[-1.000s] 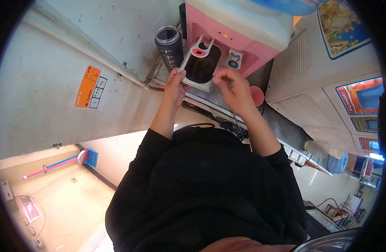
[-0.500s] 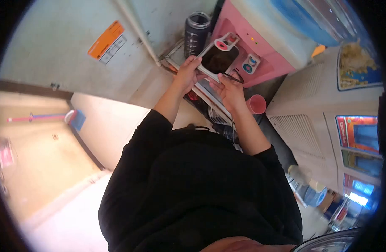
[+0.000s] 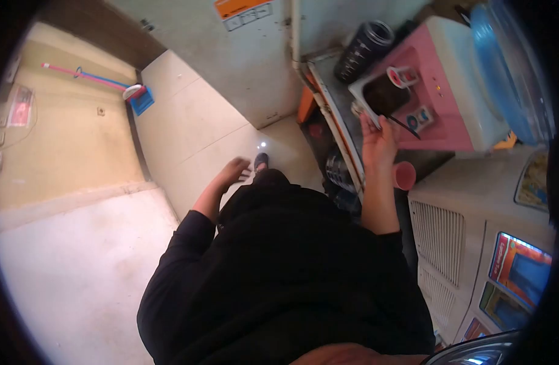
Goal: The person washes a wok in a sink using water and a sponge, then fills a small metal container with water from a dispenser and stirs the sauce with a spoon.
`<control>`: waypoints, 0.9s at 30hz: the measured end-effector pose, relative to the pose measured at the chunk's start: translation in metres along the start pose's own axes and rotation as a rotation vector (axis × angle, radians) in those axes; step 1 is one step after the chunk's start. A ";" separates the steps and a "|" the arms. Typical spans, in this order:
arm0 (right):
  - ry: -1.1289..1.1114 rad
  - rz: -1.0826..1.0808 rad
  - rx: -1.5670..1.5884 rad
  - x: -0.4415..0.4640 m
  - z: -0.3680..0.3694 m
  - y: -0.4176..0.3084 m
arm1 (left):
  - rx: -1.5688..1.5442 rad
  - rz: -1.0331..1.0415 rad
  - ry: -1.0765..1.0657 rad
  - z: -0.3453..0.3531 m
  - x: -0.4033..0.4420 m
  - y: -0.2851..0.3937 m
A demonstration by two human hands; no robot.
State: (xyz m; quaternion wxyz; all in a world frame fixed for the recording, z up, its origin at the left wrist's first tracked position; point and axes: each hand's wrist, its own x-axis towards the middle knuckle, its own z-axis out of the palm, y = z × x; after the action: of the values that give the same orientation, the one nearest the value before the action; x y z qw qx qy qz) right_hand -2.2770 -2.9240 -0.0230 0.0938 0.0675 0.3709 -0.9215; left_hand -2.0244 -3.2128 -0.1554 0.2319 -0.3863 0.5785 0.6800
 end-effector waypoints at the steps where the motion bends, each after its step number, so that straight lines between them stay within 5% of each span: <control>1: 0.002 -0.012 -0.013 0.001 0.000 0.000 | 0.046 -0.084 0.067 -0.024 0.005 -0.040; 3: 0.045 0.004 -0.017 0.004 -0.011 0.005 | 0.156 -0.362 0.176 -0.069 0.026 -0.123; 4: 0.048 -0.021 -0.029 0.006 -0.018 0.008 | -0.148 -0.341 -0.004 -0.078 0.011 -0.139; 6: 0.095 -0.082 -0.038 0.015 -0.039 0.015 | -0.069 -0.508 -0.080 -0.088 -0.011 -0.116; 15: 0.191 -0.297 -0.125 0.014 -0.035 0.010 | -0.051 -0.453 -0.277 -0.235 0.084 -0.084; 27: 0.279 -0.498 -0.680 0.004 -0.021 0.027 | -0.055 -0.442 -0.438 -0.298 0.138 -0.058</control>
State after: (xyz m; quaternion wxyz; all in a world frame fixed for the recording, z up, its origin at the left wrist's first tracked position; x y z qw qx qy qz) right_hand -2.2739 -2.9289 -0.0564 -0.1649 0.0652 0.6668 -0.7238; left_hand -1.9856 -3.5061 -0.3093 0.4827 -0.3531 0.3983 0.6955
